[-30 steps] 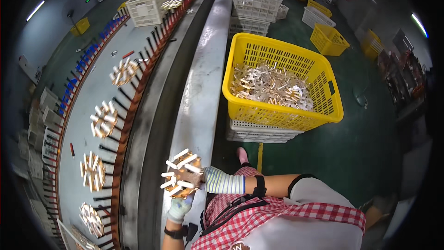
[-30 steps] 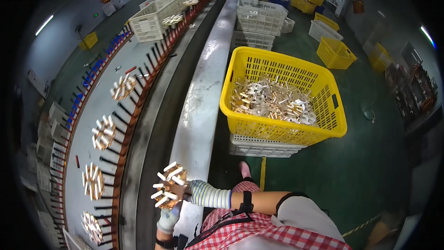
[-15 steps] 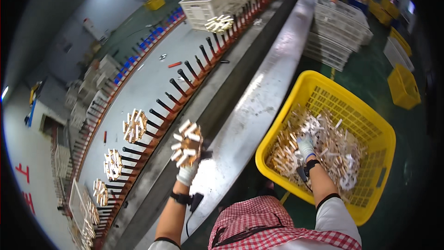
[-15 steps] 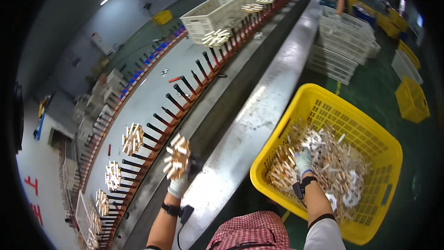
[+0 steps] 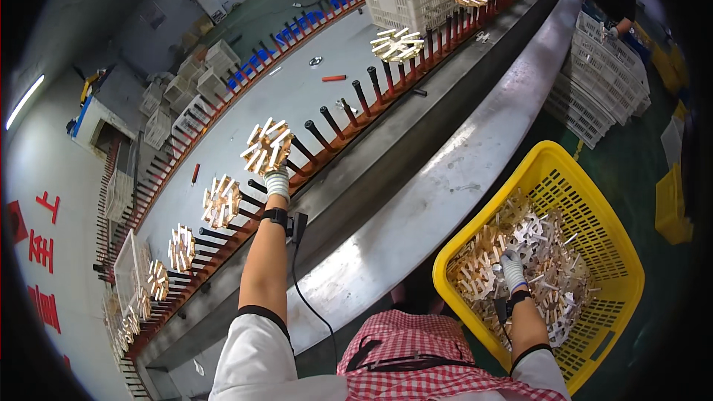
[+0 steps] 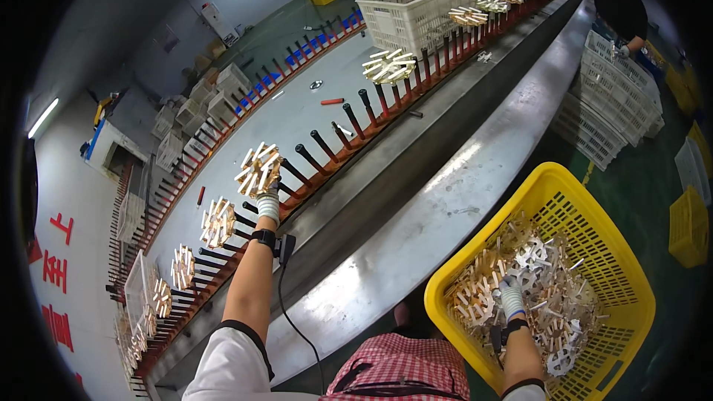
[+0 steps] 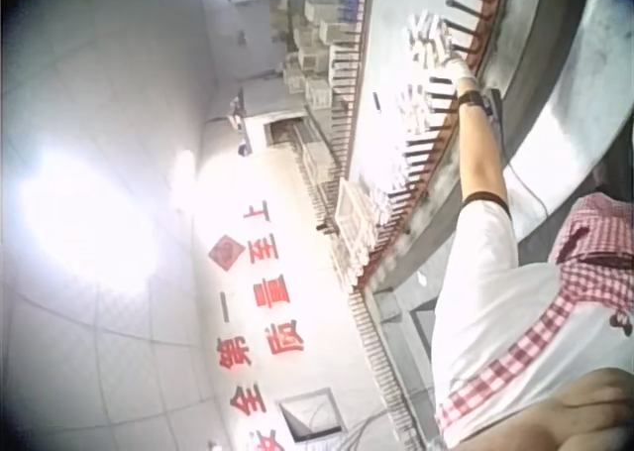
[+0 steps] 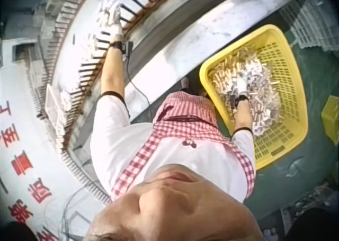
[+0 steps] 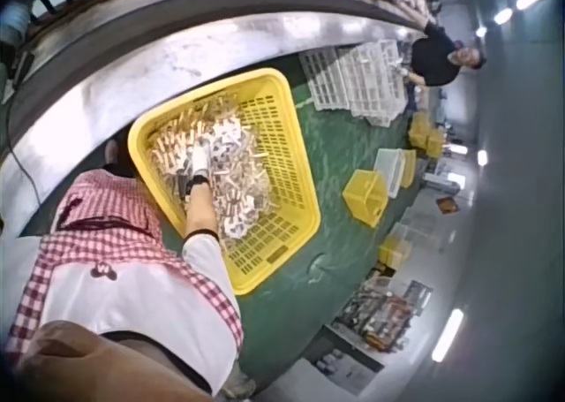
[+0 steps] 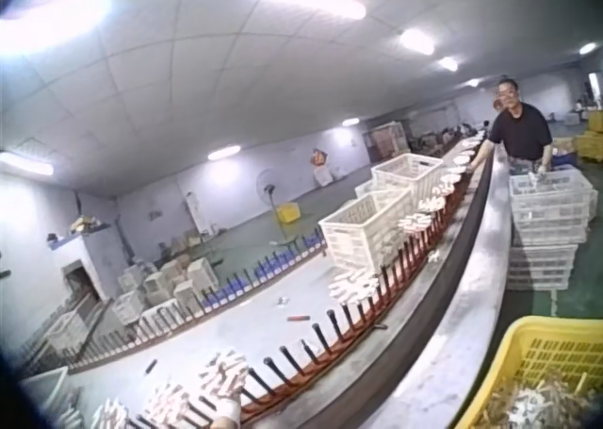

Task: The person picks up white plastic star-shaped components from a yellow basket and places them onto vertical metal rods on a conveyor belt. The person repeats this process, moving the basket and handling the components with gloved hands.

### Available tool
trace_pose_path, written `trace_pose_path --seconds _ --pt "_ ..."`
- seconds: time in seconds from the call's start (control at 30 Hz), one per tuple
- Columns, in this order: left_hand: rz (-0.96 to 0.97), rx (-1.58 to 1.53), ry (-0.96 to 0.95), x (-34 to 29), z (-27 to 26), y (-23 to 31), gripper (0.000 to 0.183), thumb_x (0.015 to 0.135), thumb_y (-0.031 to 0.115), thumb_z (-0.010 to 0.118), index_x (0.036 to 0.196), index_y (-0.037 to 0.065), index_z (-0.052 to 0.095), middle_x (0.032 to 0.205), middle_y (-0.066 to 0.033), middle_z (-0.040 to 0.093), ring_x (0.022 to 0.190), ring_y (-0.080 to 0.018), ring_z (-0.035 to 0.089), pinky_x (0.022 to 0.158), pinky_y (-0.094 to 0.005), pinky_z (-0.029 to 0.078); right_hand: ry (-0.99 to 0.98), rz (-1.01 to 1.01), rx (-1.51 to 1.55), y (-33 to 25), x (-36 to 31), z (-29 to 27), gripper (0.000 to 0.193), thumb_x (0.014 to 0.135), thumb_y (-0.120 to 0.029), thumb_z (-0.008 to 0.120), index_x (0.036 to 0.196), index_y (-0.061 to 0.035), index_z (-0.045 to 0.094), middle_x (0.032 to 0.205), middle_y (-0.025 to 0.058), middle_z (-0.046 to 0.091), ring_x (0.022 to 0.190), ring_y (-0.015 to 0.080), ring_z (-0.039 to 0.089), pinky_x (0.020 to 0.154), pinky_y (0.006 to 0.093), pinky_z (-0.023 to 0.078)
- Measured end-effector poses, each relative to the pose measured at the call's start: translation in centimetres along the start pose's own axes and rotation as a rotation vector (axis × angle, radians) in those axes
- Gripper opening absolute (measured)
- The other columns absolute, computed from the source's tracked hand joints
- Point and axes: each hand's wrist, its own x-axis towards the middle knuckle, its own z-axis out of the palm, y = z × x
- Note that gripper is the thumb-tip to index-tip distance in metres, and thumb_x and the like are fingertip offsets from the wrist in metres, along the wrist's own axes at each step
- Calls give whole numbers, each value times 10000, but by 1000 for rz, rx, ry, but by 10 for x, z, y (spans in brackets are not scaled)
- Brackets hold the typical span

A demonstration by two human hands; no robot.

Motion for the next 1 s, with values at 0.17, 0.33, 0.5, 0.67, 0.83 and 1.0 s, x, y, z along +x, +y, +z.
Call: trace_pose_path --seconds 0.17,0.33,0.5,0.67,0.83,1.0 --pt "279 27 277 -8 -7 -16 396 907 269 537 1235 57 603 1248 -193 611 1190 -338 544 1044 -433 406 192 84 -22 18 22 17 345 849 -201 581 1151 -47 520 824 97 580 712 221 586 598 378 499" --pt "-193 -982 -127 -127 -79 62 503 998 299 524 1367 -32 434 1271 -143 568 1103 -227 567 969 -322 450 277 184 -88 26 27 68 389 821 -251 696 1116 -22 583 950 94 629 811 204 529 719 373 447" --pt "2 -1032 161 -199 -167 46 378 937 91 592 1296 0 518 1265 -95 528 1040 -176 554 955 -297 443 -76 186 485 -90 -40 87 466 903 -339 611 1294 -108 508 1184 68 591 1009 196 557 801 378 481" --pt "-16 -746 460 -144 -212 38 416 848 122 709 1230 22 577 1173 -81 515 886 -146 541 770 -287 478 67 -155 472 -108 -60 -25 465 932 -220 575 1365 -100 459 1252 56 574 1023 167 589 806 338 496" --pt "-59 -371 322 -144 -196 3 322 839 168 697 1111 8 629 1106 -189 598 1041 -340 572 923 -423 461 436 -46 583 -159 -108 -104 509 903 -338 623 1326 -98 473 1144 62 593 947 194 583 788 328 495" --pt "64 -393 265 -144 -180 -13 191 875 85 657 1059 34 664 967 -126 680 887 -264 632 841 -377 494 -9 -265 886 -227 -149 -106 530 897 -238 659 1370 -114 454 1344 85 514 1186 203 538 967 387 495"
